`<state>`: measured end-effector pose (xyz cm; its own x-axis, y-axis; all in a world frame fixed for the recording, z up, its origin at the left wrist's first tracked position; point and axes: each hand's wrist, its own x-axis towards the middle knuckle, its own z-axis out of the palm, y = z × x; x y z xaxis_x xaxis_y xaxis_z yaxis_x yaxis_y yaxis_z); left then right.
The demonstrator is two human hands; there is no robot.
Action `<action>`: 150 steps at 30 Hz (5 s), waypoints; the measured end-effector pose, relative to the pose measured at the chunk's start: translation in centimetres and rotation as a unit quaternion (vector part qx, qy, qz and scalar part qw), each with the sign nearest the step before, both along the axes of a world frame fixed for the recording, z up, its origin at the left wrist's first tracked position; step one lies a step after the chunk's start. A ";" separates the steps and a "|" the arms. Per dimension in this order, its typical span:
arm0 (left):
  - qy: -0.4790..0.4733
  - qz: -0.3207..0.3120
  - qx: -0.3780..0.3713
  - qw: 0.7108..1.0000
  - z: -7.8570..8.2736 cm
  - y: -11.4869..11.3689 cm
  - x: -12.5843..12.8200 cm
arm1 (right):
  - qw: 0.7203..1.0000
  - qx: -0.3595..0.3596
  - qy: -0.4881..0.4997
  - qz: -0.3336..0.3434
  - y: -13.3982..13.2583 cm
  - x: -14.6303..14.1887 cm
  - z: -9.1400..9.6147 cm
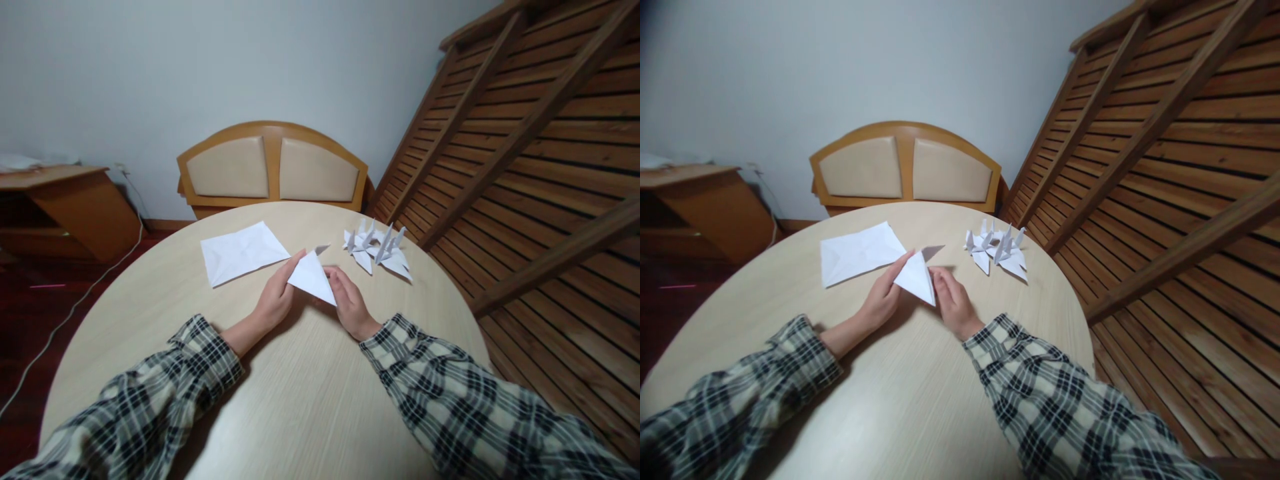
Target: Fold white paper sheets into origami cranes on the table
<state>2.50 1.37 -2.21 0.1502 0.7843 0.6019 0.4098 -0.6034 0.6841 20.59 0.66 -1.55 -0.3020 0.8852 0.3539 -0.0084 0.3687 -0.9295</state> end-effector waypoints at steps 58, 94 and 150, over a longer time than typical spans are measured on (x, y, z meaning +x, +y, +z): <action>-0.432 -0.170 -0.462 0.756 1.6 0.6 -1.3 | 0.921 0.268 -0.278 -0.041 3.8 4.1 -0.9; -0.430 -0.211 -0.458 0.749 0.7 0.9 -1.6 | 0.952 0.222 -0.184 -0.102 4.3 3.9 -0.7; -0.391 -0.205 -0.433 0.786 0.8 0.5 -1.2 | 0.955 0.164 -0.243 -0.049 3.4 3.6 0.0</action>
<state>1.35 1.88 -1.43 0.3469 0.9329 -0.0961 -0.4482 0.2549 0.8568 24.18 4.07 -1.59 -0.4225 0.7838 0.4552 0.4446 0.6169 -0.6494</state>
